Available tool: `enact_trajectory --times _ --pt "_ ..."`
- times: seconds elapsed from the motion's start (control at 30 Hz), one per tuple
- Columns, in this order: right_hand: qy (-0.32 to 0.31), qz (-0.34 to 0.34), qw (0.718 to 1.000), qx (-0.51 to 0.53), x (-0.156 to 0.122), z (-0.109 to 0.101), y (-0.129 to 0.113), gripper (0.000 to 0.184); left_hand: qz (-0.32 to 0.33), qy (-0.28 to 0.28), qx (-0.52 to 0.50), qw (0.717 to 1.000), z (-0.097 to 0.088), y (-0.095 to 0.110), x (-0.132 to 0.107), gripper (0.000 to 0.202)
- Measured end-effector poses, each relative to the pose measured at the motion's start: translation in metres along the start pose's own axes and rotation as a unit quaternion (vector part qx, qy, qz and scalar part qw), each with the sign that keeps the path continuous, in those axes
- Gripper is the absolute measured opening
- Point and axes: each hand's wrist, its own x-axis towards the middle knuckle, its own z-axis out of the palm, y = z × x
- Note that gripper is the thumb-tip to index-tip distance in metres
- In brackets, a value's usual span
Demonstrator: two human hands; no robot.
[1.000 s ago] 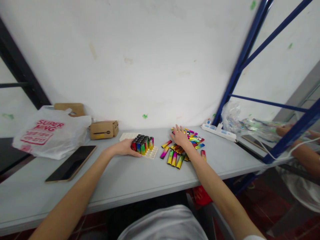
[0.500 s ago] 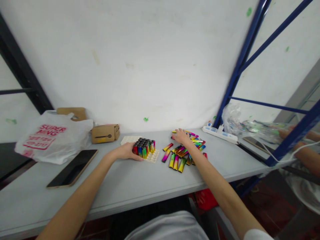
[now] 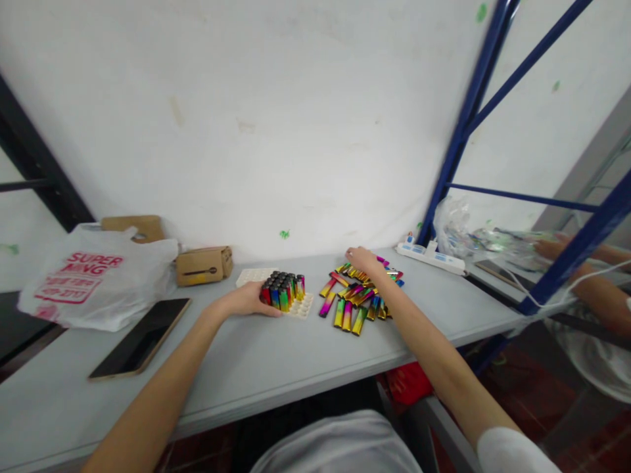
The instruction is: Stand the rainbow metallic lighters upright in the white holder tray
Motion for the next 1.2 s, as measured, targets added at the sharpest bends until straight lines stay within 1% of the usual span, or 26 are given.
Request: enact_trajectory --times 0.07,0.17,0.23,0.3,0.37,0.43,0.5,0.6,0.63,0.7,0.73,0.8,0.9,0.97,1.03,1.1,1.13,1.2 --pt "0.015 0.038 0.999 0.003 0.005 -0.005 0.011 0.047 0.001 -0.002 0.003 1.000 0.000 0.000 0.000 0.081" --pt "-0.002 0.068 0.998 0.007 0.008 -0.007 0.031 0.043 0.003 -0.004 0.002 1.000 0.000 -0.001 0.001 0.082" --pt "-0.014 0.068 0.998 0.010 0.005 -0.006 0.043 0.039 0.005 -0.002 -0.001 1.000 0.000 -0.002 0.001 0.082" --pt "-0.012 0.061 0.998 0.016 0.001 -0.006 0.052 0.039 0.005 -0.001 0.000 1.000 0.001 -0.002 0.001 0.084" --pt "-0.004 0.047 0.999 0.026 -0.003 -0.007 0.055 0.042 0.002 0.002 0.004 1.000 0.001 -0.003 0.001 0.085" --pt "0.009 0.027 0.999 0.038 -0.005 -0.012 0.053 0.045 -0.001 0.002 0.008 1.000 0.001 -0.003 0.001 0.085" --pt "0.027 0.010 0.998 0.053 -0.007 -0.018 0.047 0.043 -0.001 0.004 0.009 1.000 0.001 -0.002 0.000 0.085" --pt "0.052 -0.017 0.995 0.087 -0.010 -0.031 0.030 0.039 0.011 0.007 0.000 1.000 0.000 -0.002 -0.001 0.083" --pt "0.055 -0.033 0.992 0.108 -0.012 -0.034 0.022 0.036 0.014 0.008 -0.003 1.000 0.000 -0.002 -0.001 0.082" --pt "0.049 -0.083 0.979 0.179 -0.017 -0.039 0.005 0.025 0.014 0.007 -0.007 1.000 0.001 -0.003 -0.001 0.082" --pt "0.035 -0.112 0.969 0.219 -0.021 -0.040 -0.005 0.019 0.012 0.007 -0.008 1.000 0.002 -0.004 0.000 0.081" --pt "0.010 -0.154 0.939 0.308 -0.031 -0.037 -0.026 0.016 0.010 0.009 -0.006 1.000 0.003 -0.006 0.001 0.080" --pt "0.028 -0.162 0.901 0.402 -0.048 -0.026 -0.056 0.016 0.012 0.012 -0.010 1.000 0.004 -0.007 0.002 0.078" --pt "0.041 -0.165 0.883 0.438 -0.057 -0.018 -0.071 0.021 0.015 0.013 -0.017 1.000 0.004 -0.007 0.001 0.079" --pt "0.058 -0.173 0.874 0.451 -0.062 -0.012 -0.078 0.026 0.014 0.012 -0.020 1.000 0.004 -0.005 0.001 0.081" --pt "0.058 -0.173 0.864 0.469 -0.064 -0.008 -0.080 0.030 0.011 0.012 -0.019 1.000 0.003 -0.004 0.000 0.084" --pt "0.052 -0.169 0.854 0.490 -0.064 -0.007 -0.079 0.031 0.008 0.012 -0.017 1.000 0.003 -0.003 0.000 0.085" --pt "0.035 -0.154 0.818 0.554 -0.064 -0.006 -0.077 0.035 0.004 0.015 -0.011 1.000 0.003 -0.003 0.000 0.087"
